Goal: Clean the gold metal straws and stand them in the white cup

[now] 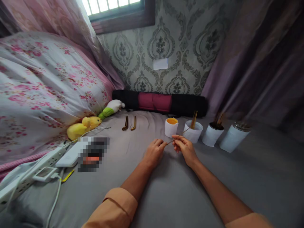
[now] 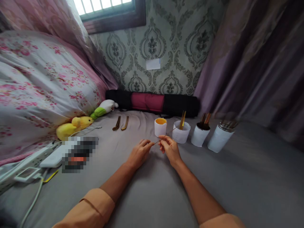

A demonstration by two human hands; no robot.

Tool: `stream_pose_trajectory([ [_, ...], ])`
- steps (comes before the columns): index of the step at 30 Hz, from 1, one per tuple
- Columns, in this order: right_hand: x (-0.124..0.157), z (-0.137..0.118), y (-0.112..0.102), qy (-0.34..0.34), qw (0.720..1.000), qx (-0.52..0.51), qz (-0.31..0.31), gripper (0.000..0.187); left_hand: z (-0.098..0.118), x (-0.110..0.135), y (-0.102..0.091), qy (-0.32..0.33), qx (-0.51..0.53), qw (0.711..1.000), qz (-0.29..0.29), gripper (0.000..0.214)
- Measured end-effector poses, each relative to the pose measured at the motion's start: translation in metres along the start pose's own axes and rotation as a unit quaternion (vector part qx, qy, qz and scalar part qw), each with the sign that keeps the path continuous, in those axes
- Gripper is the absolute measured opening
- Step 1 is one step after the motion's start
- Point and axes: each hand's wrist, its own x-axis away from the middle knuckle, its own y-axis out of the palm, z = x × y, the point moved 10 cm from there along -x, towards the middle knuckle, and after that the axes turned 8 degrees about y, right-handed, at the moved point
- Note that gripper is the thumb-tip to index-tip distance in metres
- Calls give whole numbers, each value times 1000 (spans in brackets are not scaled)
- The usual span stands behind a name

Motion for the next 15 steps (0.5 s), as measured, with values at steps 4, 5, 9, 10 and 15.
stream_pose_trajectory([
  [4,0,-1,1,-3,1000,-2,-8,25,1,1,2,2,3,1000,-19,32],
  [5,0,0,1,-3,1000,-1,-8,25,1,1,3,2,4,1000,-21,32],
  [9,0,1,0,0,1000,8,-7,24,-1,1,5,-6,12,1000,-24,32],
  [10,0,1,0,0,1000,10,-7,24,-1,1,6,-8,16,1000,-25,32],
  [15,-2,4,-1,1,1000,18,-7,28,-4,1,8,-20,41,999,-15,29],
])
